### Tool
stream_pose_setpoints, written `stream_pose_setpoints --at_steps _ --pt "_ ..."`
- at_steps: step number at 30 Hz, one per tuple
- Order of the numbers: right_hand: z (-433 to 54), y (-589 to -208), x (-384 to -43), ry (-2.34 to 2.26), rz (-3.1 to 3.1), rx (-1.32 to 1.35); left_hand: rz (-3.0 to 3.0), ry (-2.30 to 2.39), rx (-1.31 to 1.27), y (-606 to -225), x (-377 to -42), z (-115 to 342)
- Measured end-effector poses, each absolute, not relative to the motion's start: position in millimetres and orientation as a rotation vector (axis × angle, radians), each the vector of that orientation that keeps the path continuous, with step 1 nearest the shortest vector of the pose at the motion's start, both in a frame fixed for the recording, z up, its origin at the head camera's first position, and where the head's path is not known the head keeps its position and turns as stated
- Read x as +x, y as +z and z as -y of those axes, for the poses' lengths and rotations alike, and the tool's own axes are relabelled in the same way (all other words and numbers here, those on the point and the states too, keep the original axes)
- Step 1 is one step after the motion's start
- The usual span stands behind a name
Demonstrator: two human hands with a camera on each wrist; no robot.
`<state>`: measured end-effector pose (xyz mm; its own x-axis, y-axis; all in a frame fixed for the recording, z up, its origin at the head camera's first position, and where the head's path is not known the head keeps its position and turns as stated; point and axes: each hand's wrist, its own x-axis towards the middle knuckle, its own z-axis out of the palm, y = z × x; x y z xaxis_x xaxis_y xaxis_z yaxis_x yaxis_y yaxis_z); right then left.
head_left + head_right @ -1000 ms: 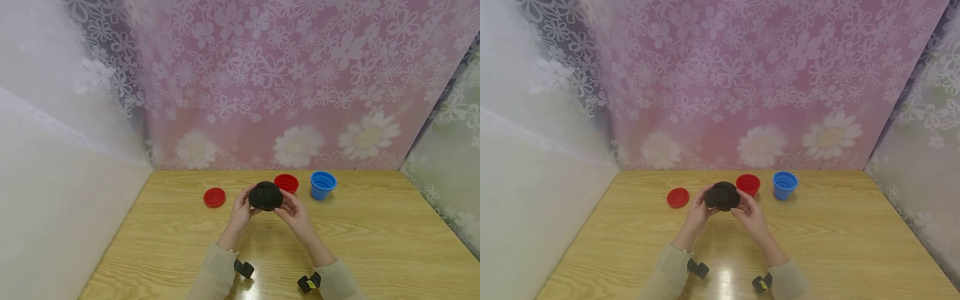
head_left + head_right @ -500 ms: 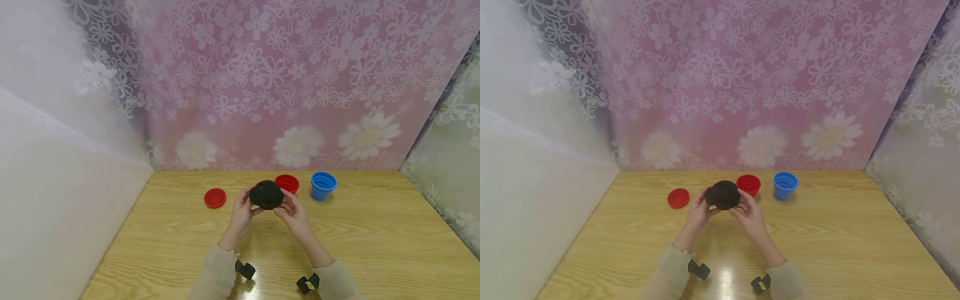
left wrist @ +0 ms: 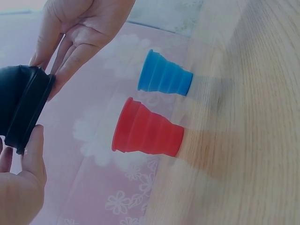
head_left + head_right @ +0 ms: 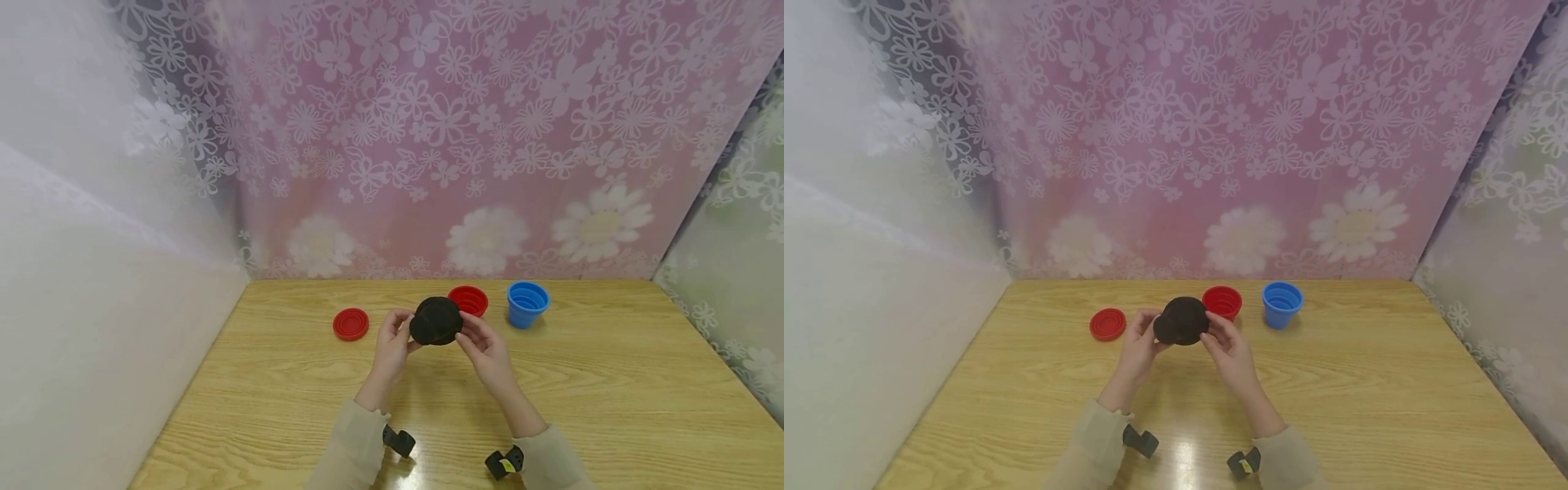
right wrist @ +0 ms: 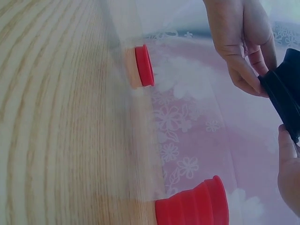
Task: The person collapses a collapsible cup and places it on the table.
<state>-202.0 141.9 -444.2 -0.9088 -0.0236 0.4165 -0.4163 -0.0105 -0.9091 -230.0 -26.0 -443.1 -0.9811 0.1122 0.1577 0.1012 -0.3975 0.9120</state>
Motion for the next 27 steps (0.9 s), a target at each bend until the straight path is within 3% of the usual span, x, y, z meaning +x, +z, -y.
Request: stream_pose_setpoints --at_steps 27 --pt "-140.0 -441.0 -202.1 1.978 2.022 0.401 -1.707 2.556 0.279 -440.5 -228.7 27.4"
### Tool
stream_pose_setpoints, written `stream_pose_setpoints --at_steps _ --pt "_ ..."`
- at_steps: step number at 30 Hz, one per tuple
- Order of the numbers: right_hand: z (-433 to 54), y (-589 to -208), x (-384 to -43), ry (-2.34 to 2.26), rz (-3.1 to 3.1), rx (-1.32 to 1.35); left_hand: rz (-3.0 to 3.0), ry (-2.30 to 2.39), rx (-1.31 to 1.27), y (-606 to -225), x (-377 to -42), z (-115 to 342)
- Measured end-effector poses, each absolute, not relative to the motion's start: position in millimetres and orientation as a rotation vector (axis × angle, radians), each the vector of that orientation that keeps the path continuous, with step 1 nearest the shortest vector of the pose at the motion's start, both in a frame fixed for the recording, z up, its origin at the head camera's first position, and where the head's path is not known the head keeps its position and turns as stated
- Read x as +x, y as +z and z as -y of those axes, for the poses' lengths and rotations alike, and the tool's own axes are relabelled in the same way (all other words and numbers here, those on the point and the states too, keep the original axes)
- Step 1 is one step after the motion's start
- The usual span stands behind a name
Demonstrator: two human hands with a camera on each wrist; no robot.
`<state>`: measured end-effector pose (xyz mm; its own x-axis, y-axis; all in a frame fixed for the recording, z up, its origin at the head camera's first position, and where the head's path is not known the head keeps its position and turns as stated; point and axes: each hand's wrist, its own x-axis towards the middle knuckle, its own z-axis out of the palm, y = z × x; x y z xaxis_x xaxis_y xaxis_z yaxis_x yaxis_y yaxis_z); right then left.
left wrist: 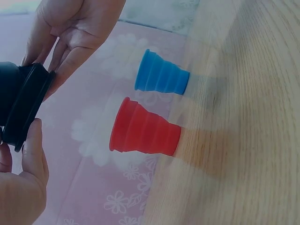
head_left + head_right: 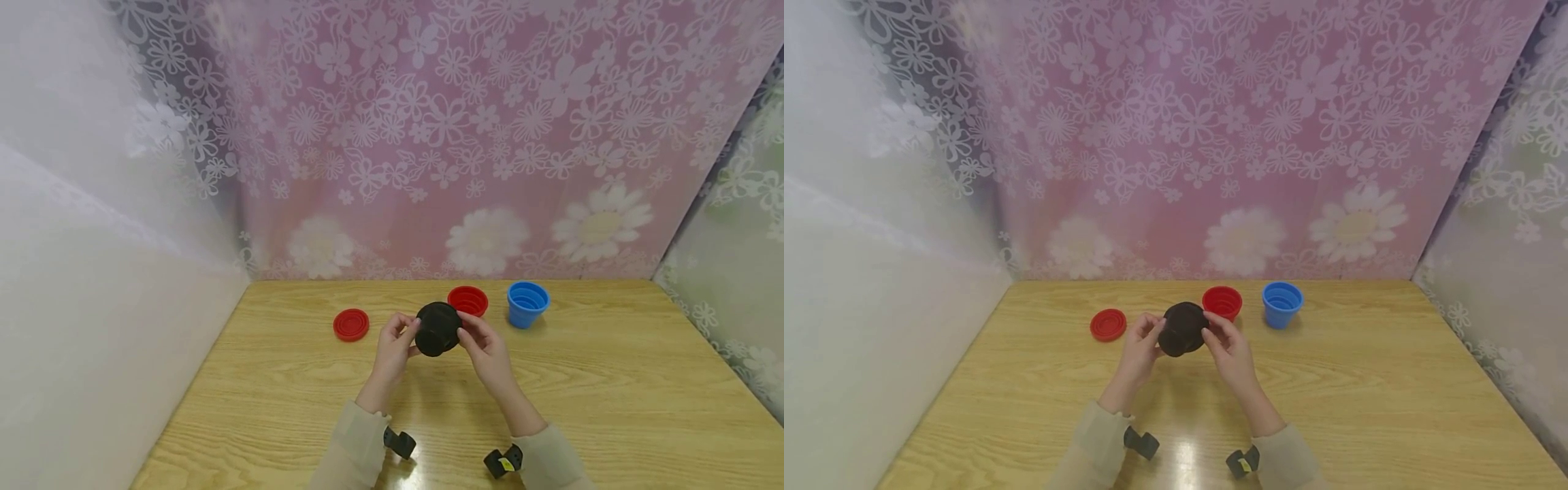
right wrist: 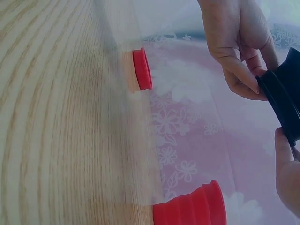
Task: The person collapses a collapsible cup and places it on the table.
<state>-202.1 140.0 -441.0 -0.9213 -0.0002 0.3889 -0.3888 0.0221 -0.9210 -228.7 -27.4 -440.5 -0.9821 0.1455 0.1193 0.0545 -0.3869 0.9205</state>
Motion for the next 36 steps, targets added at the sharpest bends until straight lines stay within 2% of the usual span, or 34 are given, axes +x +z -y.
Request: stream_pose_setpoints --at_steps 17,22,26,36 --pt "-141.2 -441.6 -203.5 2.106 1.986 0.333 -1.728 2.565 0.312 -444.3 -229.6 23.5" --pt "-140.3 -440.8 -203.5 2.168 1.968 0.298 -1.733 2.502 0.376 -433.2 -221.9 25.0" --pt "-139.6 -442.1 -204.0 2.261 1.898 0.314 -1.75 2.45 0.441 -426.8 -216.6 24.6" --pt "-139.1 -442.8 -201.7 2.412 1.771 0.408 -1.839 2.427 0.391 -426.9 -215.7 24.1"
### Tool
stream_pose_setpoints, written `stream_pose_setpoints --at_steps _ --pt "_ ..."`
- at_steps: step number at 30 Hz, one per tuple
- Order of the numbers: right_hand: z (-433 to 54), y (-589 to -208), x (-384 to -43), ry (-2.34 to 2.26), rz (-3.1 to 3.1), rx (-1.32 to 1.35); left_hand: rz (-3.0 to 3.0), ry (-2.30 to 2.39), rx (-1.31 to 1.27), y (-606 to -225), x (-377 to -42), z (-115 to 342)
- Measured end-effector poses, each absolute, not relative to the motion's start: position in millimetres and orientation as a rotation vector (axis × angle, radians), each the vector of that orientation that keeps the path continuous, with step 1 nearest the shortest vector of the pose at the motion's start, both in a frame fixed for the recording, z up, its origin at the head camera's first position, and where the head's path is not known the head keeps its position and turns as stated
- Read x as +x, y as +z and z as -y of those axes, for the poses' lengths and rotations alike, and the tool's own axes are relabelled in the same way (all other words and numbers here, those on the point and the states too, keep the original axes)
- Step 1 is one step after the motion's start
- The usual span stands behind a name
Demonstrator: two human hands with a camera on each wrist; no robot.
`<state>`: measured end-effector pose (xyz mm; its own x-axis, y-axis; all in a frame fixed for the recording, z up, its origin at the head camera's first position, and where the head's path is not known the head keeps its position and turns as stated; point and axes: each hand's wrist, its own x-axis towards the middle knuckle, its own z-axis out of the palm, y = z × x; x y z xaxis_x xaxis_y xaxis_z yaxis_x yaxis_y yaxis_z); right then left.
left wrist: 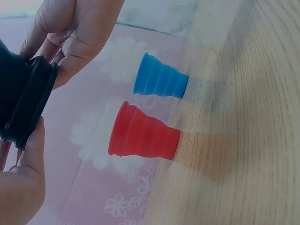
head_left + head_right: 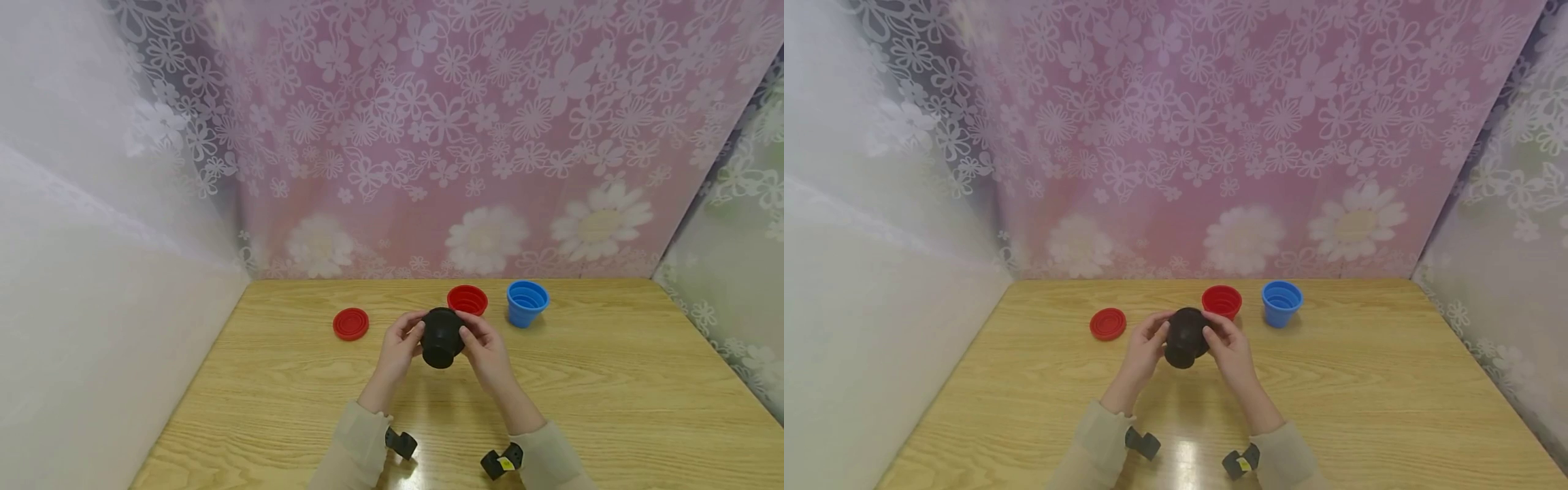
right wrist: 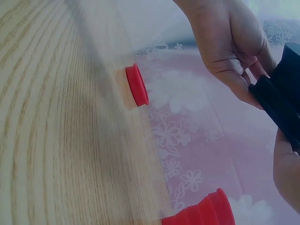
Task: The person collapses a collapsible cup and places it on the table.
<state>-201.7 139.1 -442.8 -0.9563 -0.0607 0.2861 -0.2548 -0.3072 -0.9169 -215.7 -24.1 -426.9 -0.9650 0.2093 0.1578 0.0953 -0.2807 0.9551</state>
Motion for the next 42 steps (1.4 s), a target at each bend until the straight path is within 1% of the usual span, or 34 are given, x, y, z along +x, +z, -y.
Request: stream_pose_setpoints --at_steps 7,18,28,33,37,42 --pt "-138.6 -441.1 -200.0 2.439 1.78 0.394 -1.821 2.442 0.411 -428.1 -216.3 25.1" --pt "-141.1 -440.6 -200.2 2.453 1.768 0.458 -1.742 2.474 0.416 -430.3 -216.9 27.4" --pt "-141.6 -440.0 -201.0 2.309 1.924 0.252 -1.889 2.422 0.558 -443.9 -223.9 26.1" --pt "-138.5 -439.3 -200.5 2.214 1.972 0.21 -1.947 2.408 0.588 -449.1 -224.7 25.2" --pt "-136.7 -439.0 -200.9 2.177 1.984 0.195 -1.959 2.412 0.709 -452.3 -226.2 26.7" --pt "-135.2 -439.3 -201.6 2.159 1.984 0.223 -1.974 2.369 0.597 -433.4 -217.7 27.3"
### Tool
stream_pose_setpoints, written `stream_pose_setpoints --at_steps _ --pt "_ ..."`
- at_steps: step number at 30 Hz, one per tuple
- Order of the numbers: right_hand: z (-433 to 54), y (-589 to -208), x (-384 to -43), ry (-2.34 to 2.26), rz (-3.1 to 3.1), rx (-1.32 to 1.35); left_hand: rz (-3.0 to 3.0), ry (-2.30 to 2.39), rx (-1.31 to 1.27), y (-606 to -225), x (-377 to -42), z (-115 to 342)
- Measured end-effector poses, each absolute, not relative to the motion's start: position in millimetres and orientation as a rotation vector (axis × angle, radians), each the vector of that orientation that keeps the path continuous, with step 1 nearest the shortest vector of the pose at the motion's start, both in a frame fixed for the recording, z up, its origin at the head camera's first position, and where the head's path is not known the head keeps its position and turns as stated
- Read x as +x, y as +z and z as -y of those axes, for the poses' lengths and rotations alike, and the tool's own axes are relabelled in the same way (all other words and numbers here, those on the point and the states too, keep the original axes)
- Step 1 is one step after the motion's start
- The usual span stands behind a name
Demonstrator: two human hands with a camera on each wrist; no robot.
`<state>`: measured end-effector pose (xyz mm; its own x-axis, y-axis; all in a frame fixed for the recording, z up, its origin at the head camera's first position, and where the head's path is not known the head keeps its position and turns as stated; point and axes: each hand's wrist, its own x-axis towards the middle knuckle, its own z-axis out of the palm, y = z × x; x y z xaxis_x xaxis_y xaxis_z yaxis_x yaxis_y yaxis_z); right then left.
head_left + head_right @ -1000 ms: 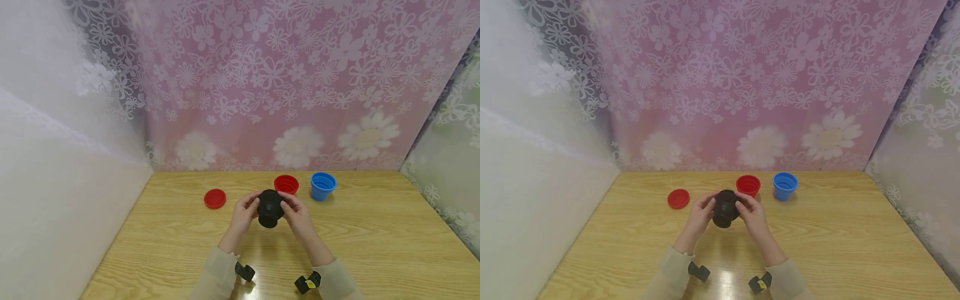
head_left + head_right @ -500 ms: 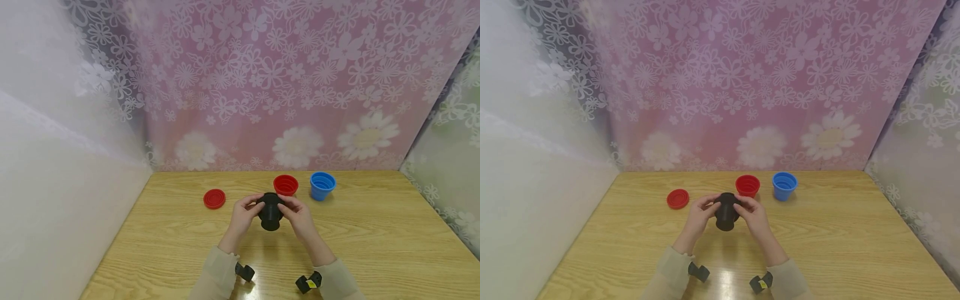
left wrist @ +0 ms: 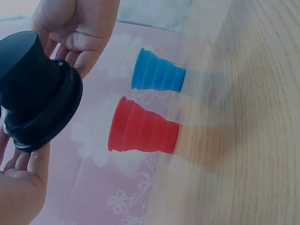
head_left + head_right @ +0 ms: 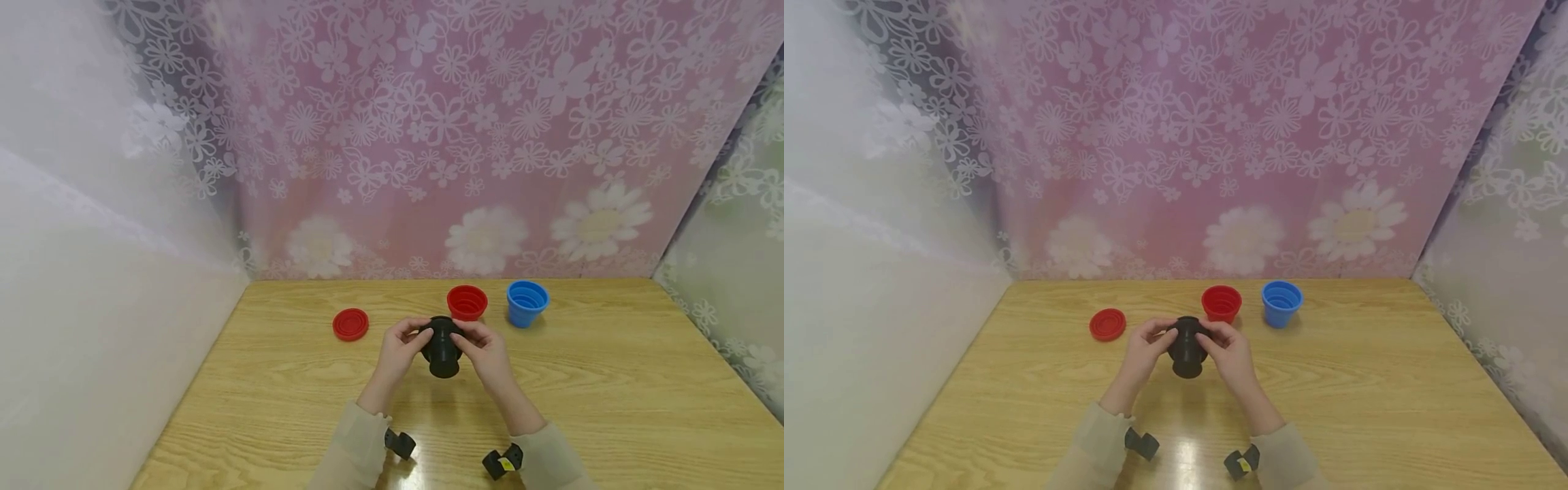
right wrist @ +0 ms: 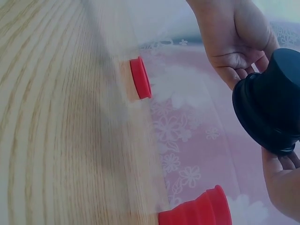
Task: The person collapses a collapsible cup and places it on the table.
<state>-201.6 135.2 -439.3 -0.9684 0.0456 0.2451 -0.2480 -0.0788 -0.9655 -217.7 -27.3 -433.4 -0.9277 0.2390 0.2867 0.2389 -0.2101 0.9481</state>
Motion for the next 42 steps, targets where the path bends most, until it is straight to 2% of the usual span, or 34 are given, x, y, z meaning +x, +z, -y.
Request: stream_pose_setpoints --at_steps 2,7,19,33,42 --pt "-134.9 -440.2 -201.6 2.152 1.983 0.253 -1.978 2.351 0.514 -424.6 -213.2 26.7" --pt "-134.6 -441.9 -199.9 2.172 1.989 0.308 -2.004 2.34 0.502 -423.4 -212.1 26.4" --pt "-134.6 -439.5 -199.1 2.204 2.022 0.268 -2.013 2.195 0.67 -420.8 -210.0 27.7" --pt "-134.1 -438.3 -199.7 2.143 2.09 0.221 -2.055 2.19 0.641 -423.4 -212.3 28.7" --pt "-132.9 -440.5 -201.3 1.943 2.198 0.225 -2.331 2.021 0.706 -420.7 -209.2 27.4"
